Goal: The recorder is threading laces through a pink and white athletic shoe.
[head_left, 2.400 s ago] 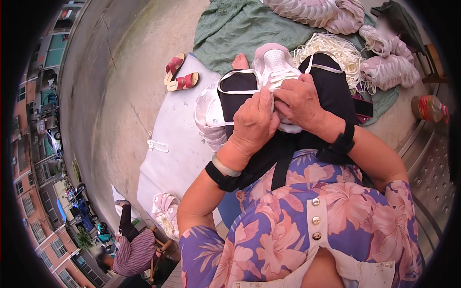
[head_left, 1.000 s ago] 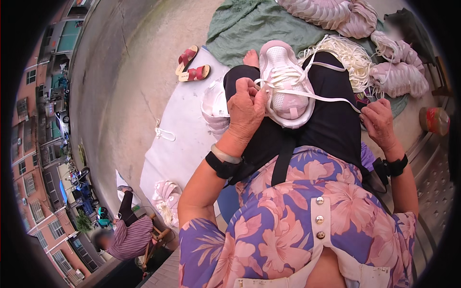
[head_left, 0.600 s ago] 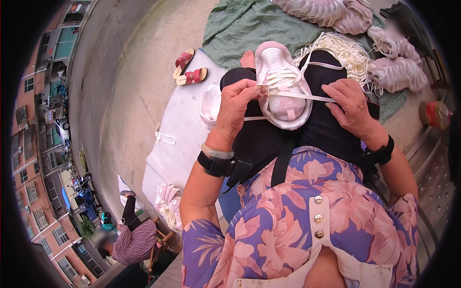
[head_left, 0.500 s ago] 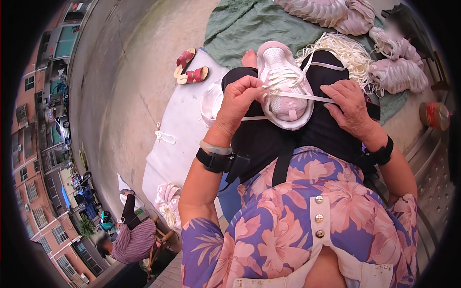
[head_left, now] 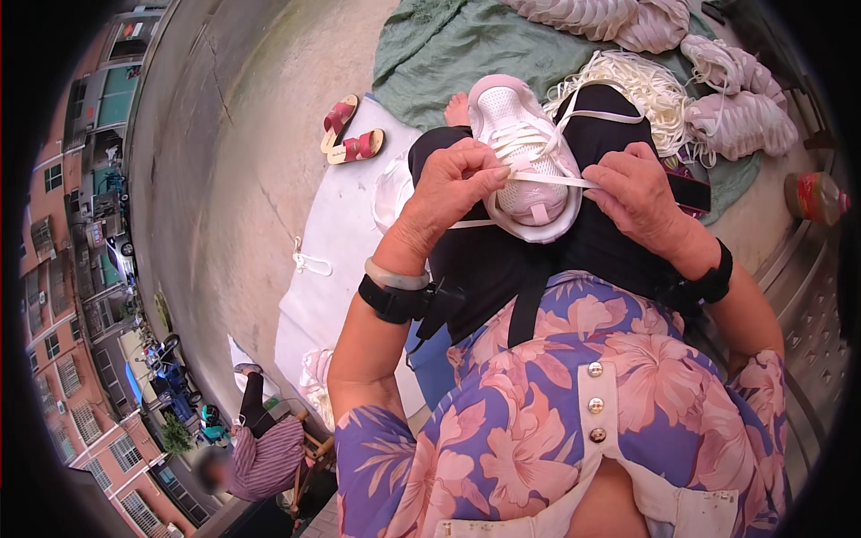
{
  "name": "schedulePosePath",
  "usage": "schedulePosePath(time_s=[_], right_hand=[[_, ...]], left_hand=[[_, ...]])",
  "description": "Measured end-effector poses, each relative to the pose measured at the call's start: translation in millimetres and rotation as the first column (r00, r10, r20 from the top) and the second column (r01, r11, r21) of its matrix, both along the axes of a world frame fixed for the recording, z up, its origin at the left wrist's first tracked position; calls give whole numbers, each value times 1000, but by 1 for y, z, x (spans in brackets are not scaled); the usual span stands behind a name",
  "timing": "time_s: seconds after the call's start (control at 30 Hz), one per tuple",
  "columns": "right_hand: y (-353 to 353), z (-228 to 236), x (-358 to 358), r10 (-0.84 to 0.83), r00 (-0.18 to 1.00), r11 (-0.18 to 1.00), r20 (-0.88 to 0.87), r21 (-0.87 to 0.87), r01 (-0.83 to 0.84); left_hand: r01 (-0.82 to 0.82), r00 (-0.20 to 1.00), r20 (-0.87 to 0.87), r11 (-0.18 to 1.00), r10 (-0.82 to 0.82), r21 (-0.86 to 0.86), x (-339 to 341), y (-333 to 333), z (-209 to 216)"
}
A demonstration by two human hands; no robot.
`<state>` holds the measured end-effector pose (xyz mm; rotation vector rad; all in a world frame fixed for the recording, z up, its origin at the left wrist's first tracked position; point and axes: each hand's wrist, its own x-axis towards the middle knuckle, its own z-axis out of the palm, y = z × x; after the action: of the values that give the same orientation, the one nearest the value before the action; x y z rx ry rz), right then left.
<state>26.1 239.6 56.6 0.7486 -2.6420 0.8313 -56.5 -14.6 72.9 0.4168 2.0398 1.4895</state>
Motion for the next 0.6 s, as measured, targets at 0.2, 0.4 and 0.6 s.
schedulePosePath(time_s=[0.2, 0.4, 0.6], right_hand=[[-6, 6, -3, 70, 964, 961, 256, -277, 3], [-2, 24, -10, 102, 848, 914, 520, -386, 127], [16, 45, -12, 63, 766, 880, 640, -398, 260]], left_hand=[[-86, 946, 322, 920, -45, 382, -6, -14, -2], [-208, 934, 335, 951, 124, 228, 0, -12, -1], [-132, 985, 118, 990, 127, 41, 5, -4, -5]])
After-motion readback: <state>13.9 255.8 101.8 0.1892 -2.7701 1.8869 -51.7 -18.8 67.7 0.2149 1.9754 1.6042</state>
